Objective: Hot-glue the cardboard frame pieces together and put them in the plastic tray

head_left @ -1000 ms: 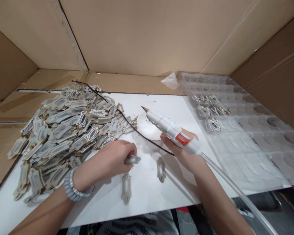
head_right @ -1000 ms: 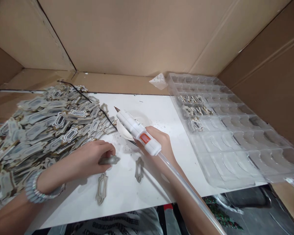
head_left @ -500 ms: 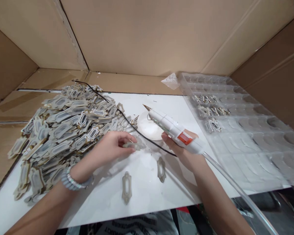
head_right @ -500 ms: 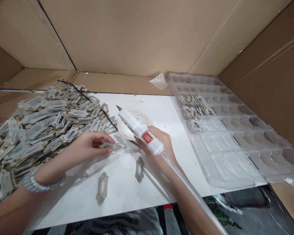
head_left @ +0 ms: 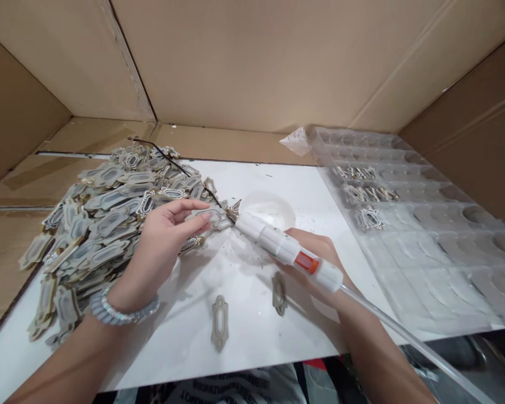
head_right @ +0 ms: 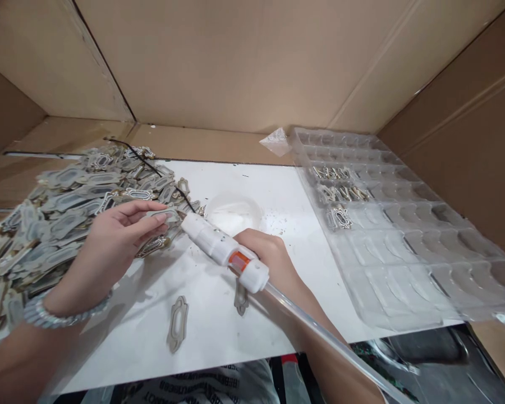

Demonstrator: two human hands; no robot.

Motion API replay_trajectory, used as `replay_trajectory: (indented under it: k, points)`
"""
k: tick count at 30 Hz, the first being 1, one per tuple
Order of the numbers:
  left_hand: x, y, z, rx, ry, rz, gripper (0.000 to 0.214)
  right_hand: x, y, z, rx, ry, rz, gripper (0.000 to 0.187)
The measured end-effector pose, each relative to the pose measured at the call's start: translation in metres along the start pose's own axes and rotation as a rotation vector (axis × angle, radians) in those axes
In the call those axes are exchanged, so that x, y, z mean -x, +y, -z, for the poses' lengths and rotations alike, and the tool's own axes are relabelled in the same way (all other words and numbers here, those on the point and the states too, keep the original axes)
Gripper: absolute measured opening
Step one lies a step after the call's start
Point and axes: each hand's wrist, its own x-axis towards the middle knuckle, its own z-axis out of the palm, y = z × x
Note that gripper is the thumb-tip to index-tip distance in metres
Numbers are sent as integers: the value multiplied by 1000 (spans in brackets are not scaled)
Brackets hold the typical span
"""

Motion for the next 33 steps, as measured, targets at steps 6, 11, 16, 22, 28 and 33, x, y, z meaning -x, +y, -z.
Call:
replay_trajectory:
  k: [6, 11, 16, 22, 28, 33]
  points:
    - [3, 1, 0, -31, 33, -80, 28, -2, 3, -2, 39, -48, 45, 18]
    - [5, 2, -1, -54, 19, -97, 27, -4, 1, -3, 41, -66, 27, 17]
    - [5, 2, -2, -66, -1, -108, 25, -5, 0, -5, 53, -54, 33, 18]
    - [5, 2, -3, -79, 16, -119, 26, -5, 2, -7, 86, -40, 56, 18]
    - [6, 2, -4, -80, 29, -112, 25, -4, 3, -8, 102, -46, 38, 15]
    - [6, 2, -5, -80, 34, -104, 25, -5, 4, -9, 122, -50, 41, 16]
